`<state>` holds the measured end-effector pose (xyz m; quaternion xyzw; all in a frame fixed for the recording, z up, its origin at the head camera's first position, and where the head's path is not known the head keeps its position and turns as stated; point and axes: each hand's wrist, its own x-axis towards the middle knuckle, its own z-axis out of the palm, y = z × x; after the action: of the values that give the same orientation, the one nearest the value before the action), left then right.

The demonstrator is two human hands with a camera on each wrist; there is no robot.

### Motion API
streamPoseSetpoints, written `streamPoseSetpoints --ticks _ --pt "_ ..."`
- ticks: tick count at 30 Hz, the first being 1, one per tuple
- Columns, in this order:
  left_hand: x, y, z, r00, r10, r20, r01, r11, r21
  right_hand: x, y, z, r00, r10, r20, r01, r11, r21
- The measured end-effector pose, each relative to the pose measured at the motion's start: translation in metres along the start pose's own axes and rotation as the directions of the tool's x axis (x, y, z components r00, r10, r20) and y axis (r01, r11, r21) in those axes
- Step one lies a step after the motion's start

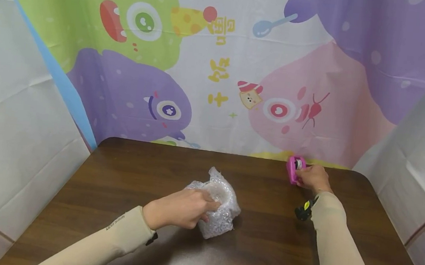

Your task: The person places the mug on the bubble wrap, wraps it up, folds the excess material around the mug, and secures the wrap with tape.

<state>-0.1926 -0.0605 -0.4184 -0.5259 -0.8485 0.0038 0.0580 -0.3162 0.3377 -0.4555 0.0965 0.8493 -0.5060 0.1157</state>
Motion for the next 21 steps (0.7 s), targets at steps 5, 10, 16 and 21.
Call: streamPoseSetpoints --ticks 5,10,16,21 --pt "0.0 0.0 0.0 1.0 0.003 0.003 -0.003 1.0 0.003 -0.003 -0.001 0.0 1.0 -0.007 -0.011 0.007 1.0 0.014" --pt "-0.001 0.0 -0.001 1.0 0.002 -0.001 -0.002 1.0 0.005 -0.007 0.0 0.004 1.0 0.031 0.004 -0.031 0.993 0.114" --pt "-0.001 0.0 0.0 1.0 0.008 -0.011 -0.008 1.0 0.003 -0.01 0.001 0.011 0.999 0.052 -0.005 -0.049 0.975 0.215" --pt "-0.001 0.0 0.0 1.0 0.009 -0.01 -0.009 1.0 0.01 -0.008 0.002 0.013 0.999 0.032 -0.017 -0.028 0.977 0.211"
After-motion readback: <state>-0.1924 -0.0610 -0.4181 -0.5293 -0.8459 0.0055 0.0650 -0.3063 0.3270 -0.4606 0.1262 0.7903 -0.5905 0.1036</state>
